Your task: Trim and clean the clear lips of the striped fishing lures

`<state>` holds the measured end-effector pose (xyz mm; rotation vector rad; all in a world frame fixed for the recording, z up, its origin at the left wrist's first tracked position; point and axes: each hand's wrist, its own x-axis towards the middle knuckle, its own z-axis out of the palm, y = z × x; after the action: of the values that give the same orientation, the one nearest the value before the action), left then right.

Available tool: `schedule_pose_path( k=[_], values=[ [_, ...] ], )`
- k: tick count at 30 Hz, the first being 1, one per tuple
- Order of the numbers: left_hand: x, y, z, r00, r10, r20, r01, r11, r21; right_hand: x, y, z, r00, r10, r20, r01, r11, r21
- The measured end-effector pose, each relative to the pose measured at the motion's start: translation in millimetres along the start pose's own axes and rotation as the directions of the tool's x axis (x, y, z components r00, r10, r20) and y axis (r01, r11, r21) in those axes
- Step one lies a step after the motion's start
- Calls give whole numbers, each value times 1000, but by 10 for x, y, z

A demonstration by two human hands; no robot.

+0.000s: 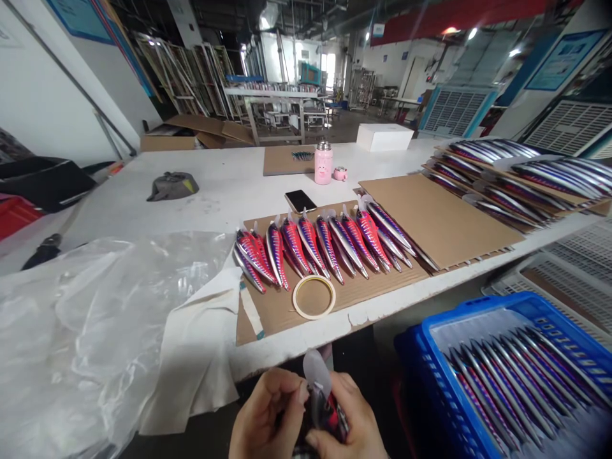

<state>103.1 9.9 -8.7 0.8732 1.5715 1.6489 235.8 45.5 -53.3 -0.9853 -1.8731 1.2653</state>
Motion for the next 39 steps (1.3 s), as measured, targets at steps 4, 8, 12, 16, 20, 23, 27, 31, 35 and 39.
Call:
schedule_pose_path(
  k=[4, 8, 12, 16, 20, 23, 27, 31, 35, 39],
  values=[
    [6, 1, -17, 999, 26, 38, -26, 1000, 15, -9, 38, 10, 999, -49, -14, 47, 994, -97],
    [24, 23, -49, 999, 41, 31, -42, 998, 38, -27, 100, -7, 997, -81, -12, 77, 977, -198],
    [50, 17, -119, 997, 52, 55, -59, 992, 116, -53, 159, -33, 994, -106, 7, 104, 961, -256],
    [73, 11, -186, 990, 74, 117, -89, 988, 127, -42, 138, -27, 995, -97, 28, 101, 960, -262],
    [60, 2, -157, 997, 11, 78, -21, 992, 121, 3, 12, -7, 997, -36, 74, 53, 969, -242],
    [58, -17, -113, 997, -62, 50, 58, 996, 72, -16, -2, 9, 997, 49, 61, -34, 974, -225],
    [125, -38, -154, 983, 106, 148, -141, 958, 249, -72, 95, 19, 993, 116, 33, -108, 976, -189],
    [209, -40, -248, 890, 338, 306, -453, 737, 502, -30, 52, -6, 990, 129, 63, -117, 980, -162],
    [251, -26, -252, 869, 361, 337, -493, 682, 540, 13, -52, -22, 984, 166, 68, -153, 974, -168],
    [229, -23, -158, 946, 215, 242, -304, 850, 430, -14, -57, 5, 983, 185, 12, -183, 978, -104]
  ],
)
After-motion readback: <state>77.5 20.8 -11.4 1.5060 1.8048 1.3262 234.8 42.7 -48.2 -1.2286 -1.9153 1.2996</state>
